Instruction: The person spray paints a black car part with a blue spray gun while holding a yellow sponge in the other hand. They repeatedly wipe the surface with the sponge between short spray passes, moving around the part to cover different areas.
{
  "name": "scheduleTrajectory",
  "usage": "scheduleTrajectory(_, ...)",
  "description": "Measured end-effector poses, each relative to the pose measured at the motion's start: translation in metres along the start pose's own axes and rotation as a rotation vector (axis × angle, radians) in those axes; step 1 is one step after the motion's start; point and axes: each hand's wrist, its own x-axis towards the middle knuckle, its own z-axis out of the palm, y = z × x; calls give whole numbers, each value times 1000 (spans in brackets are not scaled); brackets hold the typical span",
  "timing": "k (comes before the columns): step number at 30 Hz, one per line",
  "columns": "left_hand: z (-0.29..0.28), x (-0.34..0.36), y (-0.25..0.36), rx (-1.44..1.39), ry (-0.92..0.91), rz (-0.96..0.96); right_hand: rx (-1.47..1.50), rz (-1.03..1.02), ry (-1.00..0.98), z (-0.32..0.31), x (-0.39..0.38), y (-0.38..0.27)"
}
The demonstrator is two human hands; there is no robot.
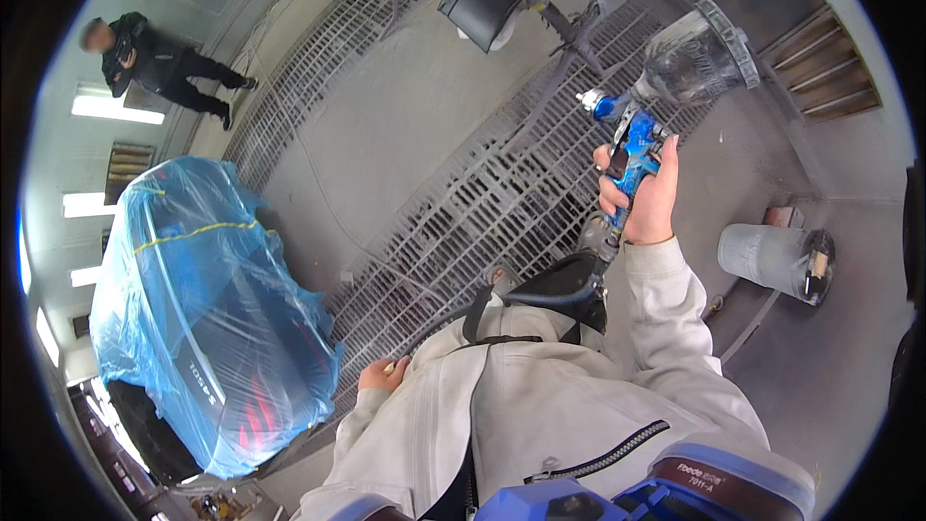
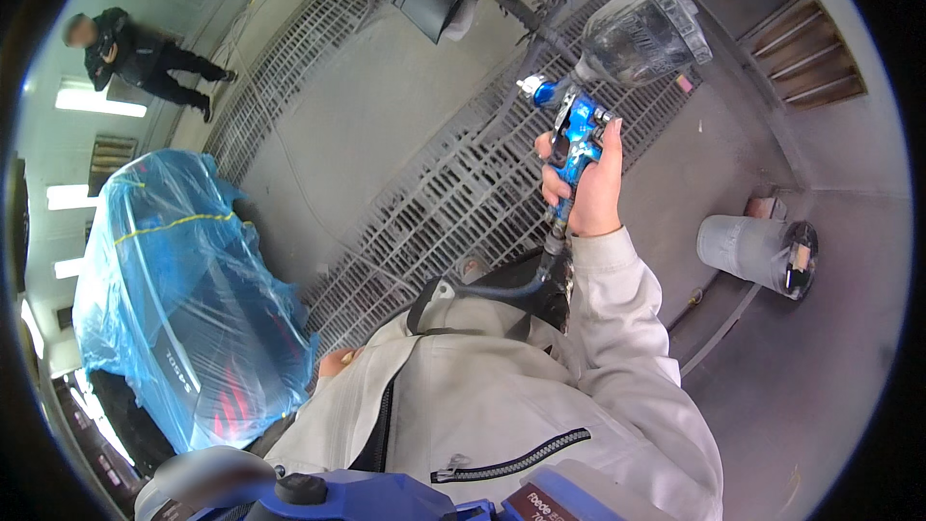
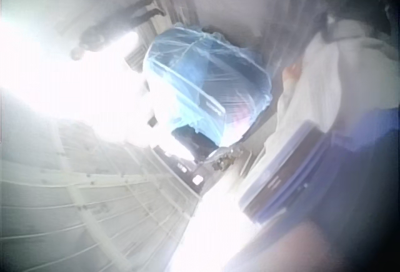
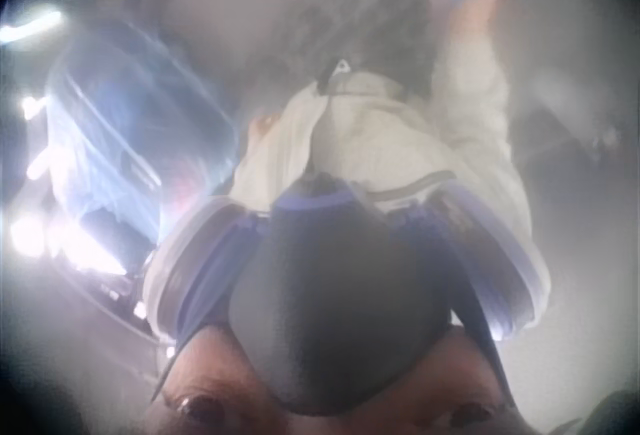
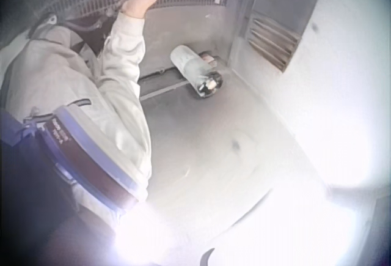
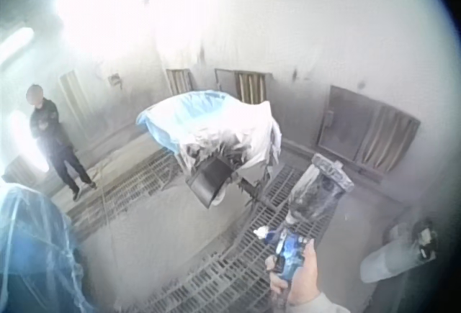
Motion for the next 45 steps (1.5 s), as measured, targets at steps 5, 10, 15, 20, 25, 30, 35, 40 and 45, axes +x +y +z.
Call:
scheduleTrajectory(5,-4,56,-15,49,-188,180,-57,-79,-48,31,-22,-32)
scheduleTrajectory(10,-8,130,40,133,-273,355,-194,-105,75,44,-28,-60)
scheduleTrajectory(15,-43,163,91,146,-282,381,-253,-26,35,52,-3,-76)
scheduleTrajectory(20,-81,192,117,163,-243,456,-262,-3,1,61,42,-82)
scheduleTrajectory(25,-113,234,136,217,-281,429,-360,-82,38,73,52,-83)
scheduleTrajectory(30,-144,297,179,316,-329,476,-300,-60,53,83,61,-72)
scheduleTrajectory(35,-194,376,245,448,-366,595,-358,-160,246,115,76,-45)
scheduleTrajectory(40,-252,460,294,540,-454,744,-215,-172,423,166,98,-12)
scheduleTrajectory(45,-258,519,331,678,-474,851,-144,-271,651,211,129,11)
